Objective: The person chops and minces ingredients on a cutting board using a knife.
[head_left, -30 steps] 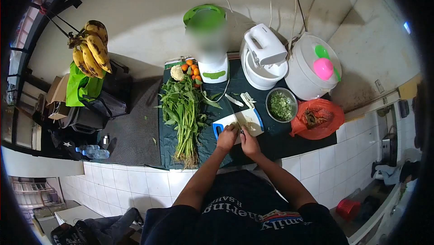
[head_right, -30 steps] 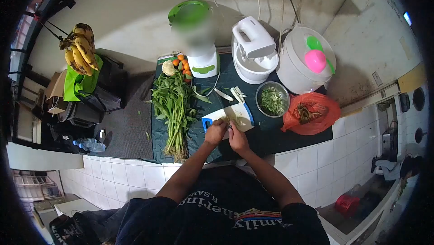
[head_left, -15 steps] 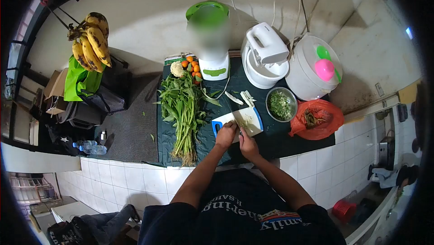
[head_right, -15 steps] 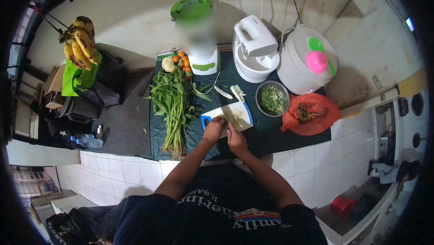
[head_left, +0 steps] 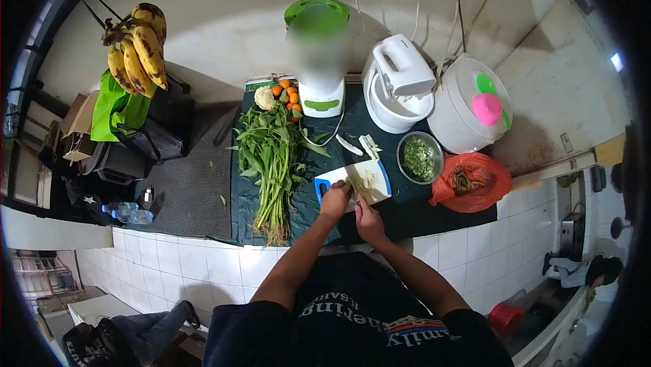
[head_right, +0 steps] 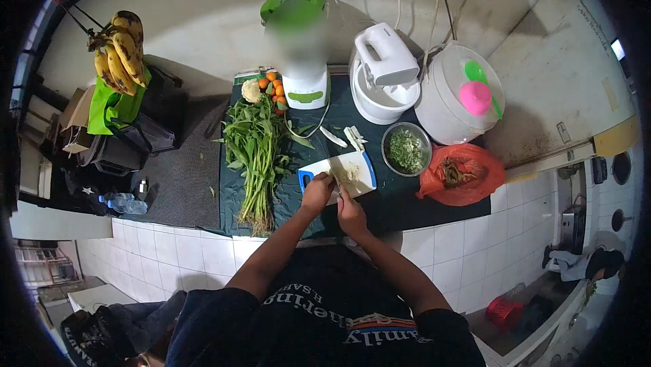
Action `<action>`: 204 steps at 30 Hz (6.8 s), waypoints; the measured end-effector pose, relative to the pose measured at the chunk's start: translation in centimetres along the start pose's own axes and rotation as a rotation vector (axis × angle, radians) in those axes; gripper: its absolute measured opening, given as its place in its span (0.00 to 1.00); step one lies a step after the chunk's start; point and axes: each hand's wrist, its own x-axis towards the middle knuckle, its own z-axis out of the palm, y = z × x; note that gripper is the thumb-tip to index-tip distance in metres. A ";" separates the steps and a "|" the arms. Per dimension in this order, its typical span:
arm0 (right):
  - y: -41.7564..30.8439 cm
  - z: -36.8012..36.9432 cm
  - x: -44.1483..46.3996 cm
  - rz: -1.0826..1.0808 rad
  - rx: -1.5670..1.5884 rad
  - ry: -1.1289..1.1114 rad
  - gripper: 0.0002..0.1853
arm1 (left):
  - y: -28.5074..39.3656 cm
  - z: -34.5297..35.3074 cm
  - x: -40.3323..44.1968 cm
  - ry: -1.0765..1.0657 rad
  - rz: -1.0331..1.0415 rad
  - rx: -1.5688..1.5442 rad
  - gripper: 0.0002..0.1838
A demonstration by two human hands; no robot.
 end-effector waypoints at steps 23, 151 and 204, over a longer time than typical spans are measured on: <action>-0.5 0.1 2.5 0.037 -0.015 -0.054 0.25 | 0.2 0.4 -0.2 0.049 -0.049 -0.069 0.08; 0.9 -1.8 0.7 0.019 0.044 -0.223 0.26 | 2.2 0.7 -1.2 0.173 -0.199 -0.031 0.08; 0.0 -2.5 1.1 0.017 0.063 -0.282 0.26 | 2.3 0.6 -1.0 0.160 -0.239 0.005 0.07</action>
